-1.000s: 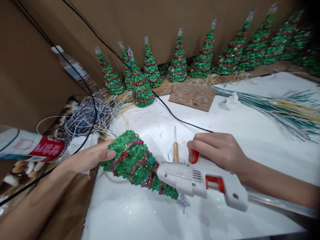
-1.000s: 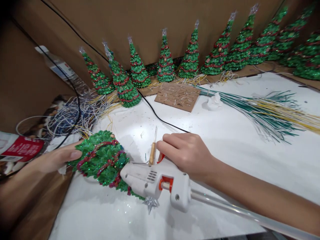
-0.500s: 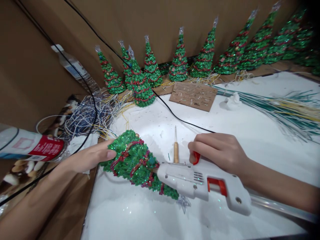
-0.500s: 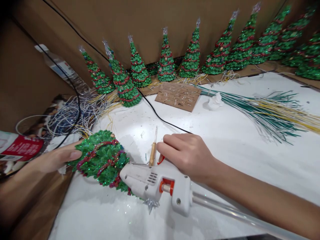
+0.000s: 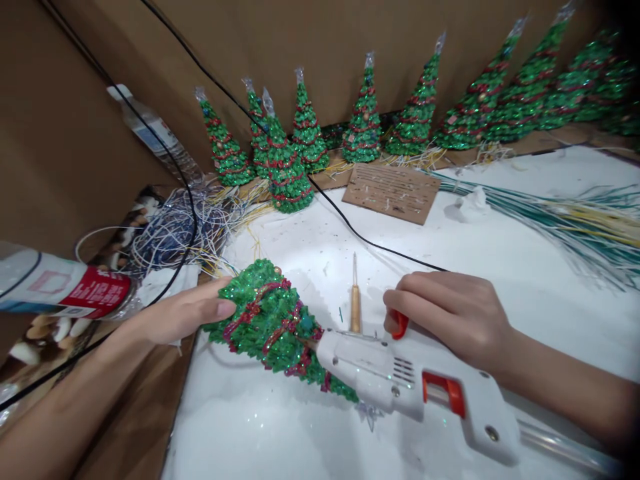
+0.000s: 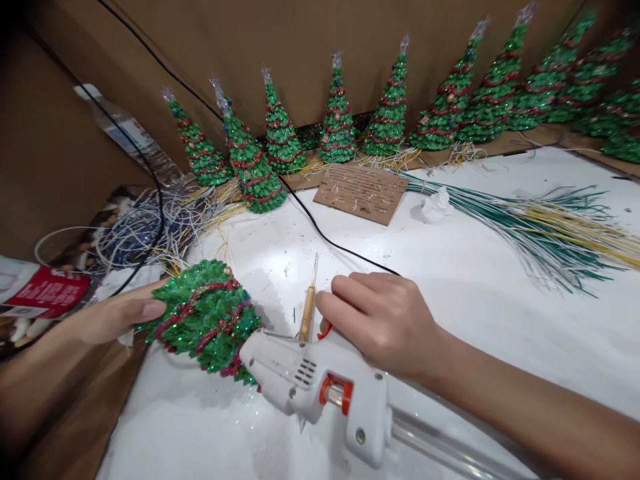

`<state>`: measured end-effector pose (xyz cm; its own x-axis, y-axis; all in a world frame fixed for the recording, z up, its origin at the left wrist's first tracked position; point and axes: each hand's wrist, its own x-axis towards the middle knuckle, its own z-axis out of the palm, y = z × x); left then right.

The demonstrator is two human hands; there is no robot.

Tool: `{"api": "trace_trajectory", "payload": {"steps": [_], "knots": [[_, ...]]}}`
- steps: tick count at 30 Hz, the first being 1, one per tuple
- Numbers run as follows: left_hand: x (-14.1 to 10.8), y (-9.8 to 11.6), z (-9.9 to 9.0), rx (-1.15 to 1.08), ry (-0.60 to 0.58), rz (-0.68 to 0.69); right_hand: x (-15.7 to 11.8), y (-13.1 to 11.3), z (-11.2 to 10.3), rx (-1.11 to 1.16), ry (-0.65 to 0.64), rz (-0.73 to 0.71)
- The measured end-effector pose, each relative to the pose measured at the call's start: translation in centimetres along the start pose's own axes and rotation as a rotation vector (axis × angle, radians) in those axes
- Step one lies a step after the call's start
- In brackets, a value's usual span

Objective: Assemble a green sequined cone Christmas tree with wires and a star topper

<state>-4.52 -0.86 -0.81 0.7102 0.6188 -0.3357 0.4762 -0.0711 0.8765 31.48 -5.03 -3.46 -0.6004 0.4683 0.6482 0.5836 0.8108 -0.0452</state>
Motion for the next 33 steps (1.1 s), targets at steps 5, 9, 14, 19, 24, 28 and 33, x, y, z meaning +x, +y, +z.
{"api": "trace_trajectory", "payload": {"steps": [5,9,14,19,24,28,33], "knots": [[-0.02,0.05,0.00,-0.044,-0.020,-0.023,0.04,-0.11,-0.20,0.017,-0.005,0.005],[0.11,0.12,0.07,-0.103,-0.039,-0.025,-0.04,-0.12,-0.31,0.013,-0.029,0.016],[0.08,0.35,0.04,-0.068,-0.036,-0.028,0.00,-0.16,-0.29,0.009,-0.027,0.015],[0.28,0.51,0.15,-0.099,-0.049,-0.039,0.06,-0.23,-0.30,-0.010,-0.024,0.006],[0.11,0.35,0.14,-0.049,-0.034,-0.021,0.03,-0.22,-0.49,-0.003,-0.052,0.019],[-0.07,0.29,0.09,-0.044,-0.021,-0.036,0.01,-0.19,-0.54,0.006,-0.046,0.017],[0.05,0.35,0.05,-0.024,-0.019,-0.026,-0.03,-0.05,-0.43,-0.001,-0.052,0.021]]}}
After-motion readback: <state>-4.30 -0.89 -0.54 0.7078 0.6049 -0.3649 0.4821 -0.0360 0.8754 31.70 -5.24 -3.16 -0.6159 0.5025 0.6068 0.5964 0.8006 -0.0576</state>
